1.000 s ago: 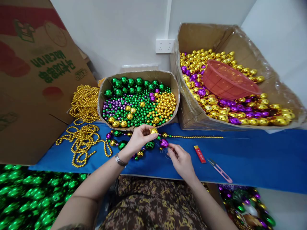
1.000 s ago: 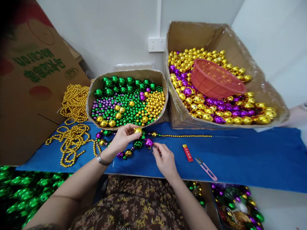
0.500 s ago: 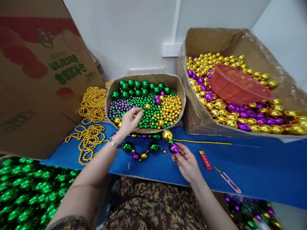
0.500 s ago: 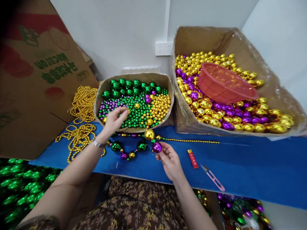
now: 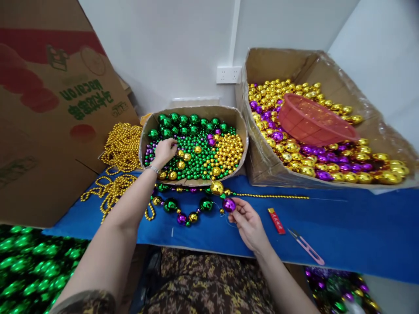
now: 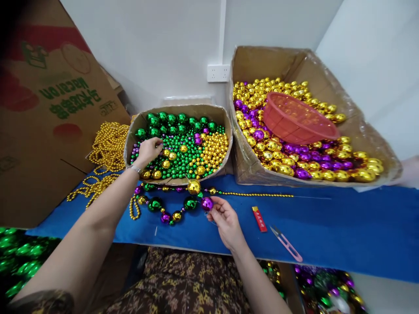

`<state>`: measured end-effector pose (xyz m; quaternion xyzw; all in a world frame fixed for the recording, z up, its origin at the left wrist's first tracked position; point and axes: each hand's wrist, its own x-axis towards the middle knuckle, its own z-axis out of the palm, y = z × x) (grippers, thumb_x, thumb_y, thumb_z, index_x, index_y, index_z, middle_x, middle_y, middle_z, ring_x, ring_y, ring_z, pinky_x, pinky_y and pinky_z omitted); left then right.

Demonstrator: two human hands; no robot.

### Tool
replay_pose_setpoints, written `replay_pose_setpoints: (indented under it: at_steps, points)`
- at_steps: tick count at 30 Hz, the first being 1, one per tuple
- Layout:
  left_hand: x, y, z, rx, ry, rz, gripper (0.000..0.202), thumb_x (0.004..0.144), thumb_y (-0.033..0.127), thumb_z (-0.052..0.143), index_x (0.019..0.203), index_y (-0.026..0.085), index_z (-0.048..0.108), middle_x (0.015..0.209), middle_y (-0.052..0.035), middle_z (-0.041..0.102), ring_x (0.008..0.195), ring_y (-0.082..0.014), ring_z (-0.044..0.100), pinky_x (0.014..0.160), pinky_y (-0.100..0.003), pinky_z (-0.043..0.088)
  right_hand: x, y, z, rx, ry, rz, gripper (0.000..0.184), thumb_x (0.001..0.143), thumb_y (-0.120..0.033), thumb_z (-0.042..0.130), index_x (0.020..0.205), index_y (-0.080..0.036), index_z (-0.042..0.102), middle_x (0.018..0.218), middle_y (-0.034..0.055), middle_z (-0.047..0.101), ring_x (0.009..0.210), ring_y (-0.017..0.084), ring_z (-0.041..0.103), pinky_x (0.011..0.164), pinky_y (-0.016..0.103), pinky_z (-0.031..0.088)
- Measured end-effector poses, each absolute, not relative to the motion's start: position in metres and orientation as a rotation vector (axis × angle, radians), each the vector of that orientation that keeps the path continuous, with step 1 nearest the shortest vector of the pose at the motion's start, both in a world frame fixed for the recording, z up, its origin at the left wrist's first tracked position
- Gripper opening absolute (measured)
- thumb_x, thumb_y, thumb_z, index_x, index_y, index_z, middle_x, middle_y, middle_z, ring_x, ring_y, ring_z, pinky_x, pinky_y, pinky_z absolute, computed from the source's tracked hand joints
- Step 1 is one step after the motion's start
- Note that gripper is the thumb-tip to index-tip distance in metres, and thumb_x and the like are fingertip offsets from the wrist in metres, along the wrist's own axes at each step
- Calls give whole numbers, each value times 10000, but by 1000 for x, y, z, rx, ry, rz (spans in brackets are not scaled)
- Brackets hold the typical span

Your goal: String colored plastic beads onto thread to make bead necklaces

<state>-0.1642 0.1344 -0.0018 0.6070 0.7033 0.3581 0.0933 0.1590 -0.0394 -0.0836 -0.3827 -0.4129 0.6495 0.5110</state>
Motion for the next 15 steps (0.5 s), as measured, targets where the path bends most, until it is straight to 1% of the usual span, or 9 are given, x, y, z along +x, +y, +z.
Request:
replay_pose_setpoints:
  at_steps: [1,3,4,6,10,15]
  points:
    - [-158,126,0,1687,1975,1195,176,770,211,629,926,154,689,876,-99,684,859,-227,595,769,-339,448,158,-40,-83,-924,-1002,1562,350,812,-400,689,1105,-228,607,846,27,616,690,128,592,631,278,533]
    - [-142,103,4,1365,1599,1415,230,778,285,649,975,168,669,881,-72,673,762,-168,600,648,-276,454,157,-41,-83,-934,-1027,1550,347,819,-403,680,1109,-225,608,832,23,609,689,131,591,634,283,536]
    - [-132,91,6,1221,1388,1414,257,772,313,667,990,178,665,890,-62,671,743,-150,604,607,-251,450,156,-41,-83,-939,-1038,1539,353,819,-408,679,1112,-223,609,828,23,608,690,134,593,636,288,539]
    - [-112,66,7,999,1119,1344,271,747,322,711,974,179,668,864,-50,670,703,-122,607,567,-219,451,155,-42,-82,-950,-1050,1509,368,816,-421,680,1118,-221,612,825,24,609,693,137,598,644,295,545]
    - [-80,31,3,765,925,1281,254,734,297,751,940,164,684,802,-43,673,686,-107,615,555,-197,475,157,-43,-78,-989,-1091,1431,382,825,-430,665,1141,-222,610,838,24,619,691,133,603,665,306,560]
    - [-67,18,-5,705,846,1250,212,744,269,762,908,164,678,810,-31,666,686,-98,609,544,-188,477,161,-46,-75,-1027,-1147,1370,373,841,-427,643,1152,-223,610,827,18,613,695,134,608,680,312,573]
